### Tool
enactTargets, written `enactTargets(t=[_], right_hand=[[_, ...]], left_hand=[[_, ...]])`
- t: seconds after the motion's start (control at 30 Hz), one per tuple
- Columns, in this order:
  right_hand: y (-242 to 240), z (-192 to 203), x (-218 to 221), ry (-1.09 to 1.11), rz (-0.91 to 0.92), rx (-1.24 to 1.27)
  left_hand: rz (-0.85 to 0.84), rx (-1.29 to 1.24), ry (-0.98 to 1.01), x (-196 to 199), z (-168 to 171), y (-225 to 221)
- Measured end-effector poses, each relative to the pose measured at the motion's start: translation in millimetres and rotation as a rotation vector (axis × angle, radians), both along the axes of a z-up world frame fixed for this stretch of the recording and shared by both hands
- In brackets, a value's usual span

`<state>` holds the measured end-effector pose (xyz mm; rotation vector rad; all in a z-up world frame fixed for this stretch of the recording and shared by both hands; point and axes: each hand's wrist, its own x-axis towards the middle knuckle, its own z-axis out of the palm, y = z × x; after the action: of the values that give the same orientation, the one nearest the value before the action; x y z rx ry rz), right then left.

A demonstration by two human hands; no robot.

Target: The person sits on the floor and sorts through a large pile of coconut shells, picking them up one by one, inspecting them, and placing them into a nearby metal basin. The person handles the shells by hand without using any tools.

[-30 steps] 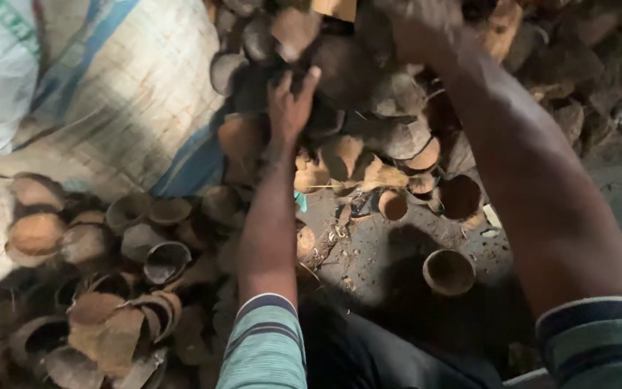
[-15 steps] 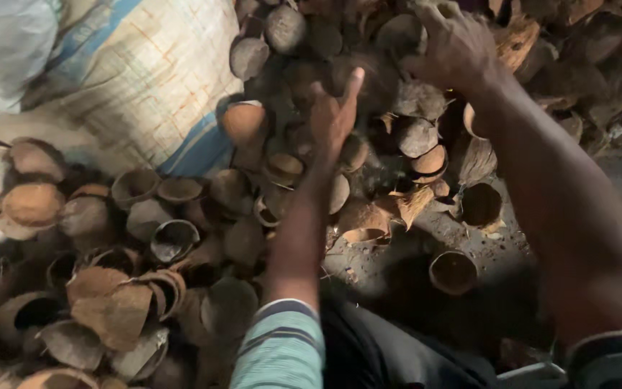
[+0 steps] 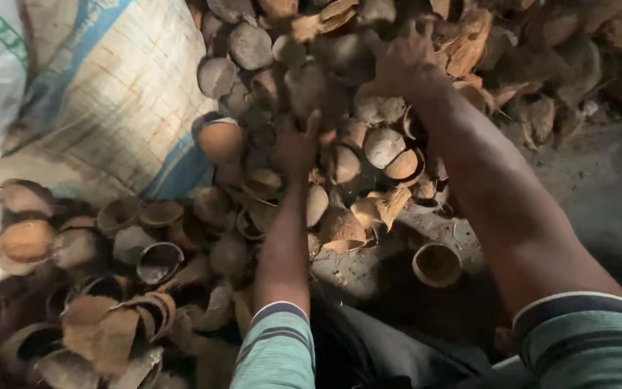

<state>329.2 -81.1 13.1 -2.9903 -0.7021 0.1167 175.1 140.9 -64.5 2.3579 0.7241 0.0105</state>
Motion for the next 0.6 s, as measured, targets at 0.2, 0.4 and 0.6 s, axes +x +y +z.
enactTargets(t=[0.2, 0.4, 0.6], right_hand=[[-29.6, 41.7, -82.4, 0.212, -0.087, -0.101], [-86.4, 50.7, -185.0, -0.054, 0.043, -0.285], [-186.8, 38.4, -260.8, -0.182, -0.003, -0.306]], left_hand=[[-0.086, -0.004, -0.261, -55.6, 0.5, -44.6], [-0.307, -0.298, -0.425, -95.8, 30.2, -107.7], [-0.456, -0.079, -0.794, -140.0, 17.2, -198.2]])
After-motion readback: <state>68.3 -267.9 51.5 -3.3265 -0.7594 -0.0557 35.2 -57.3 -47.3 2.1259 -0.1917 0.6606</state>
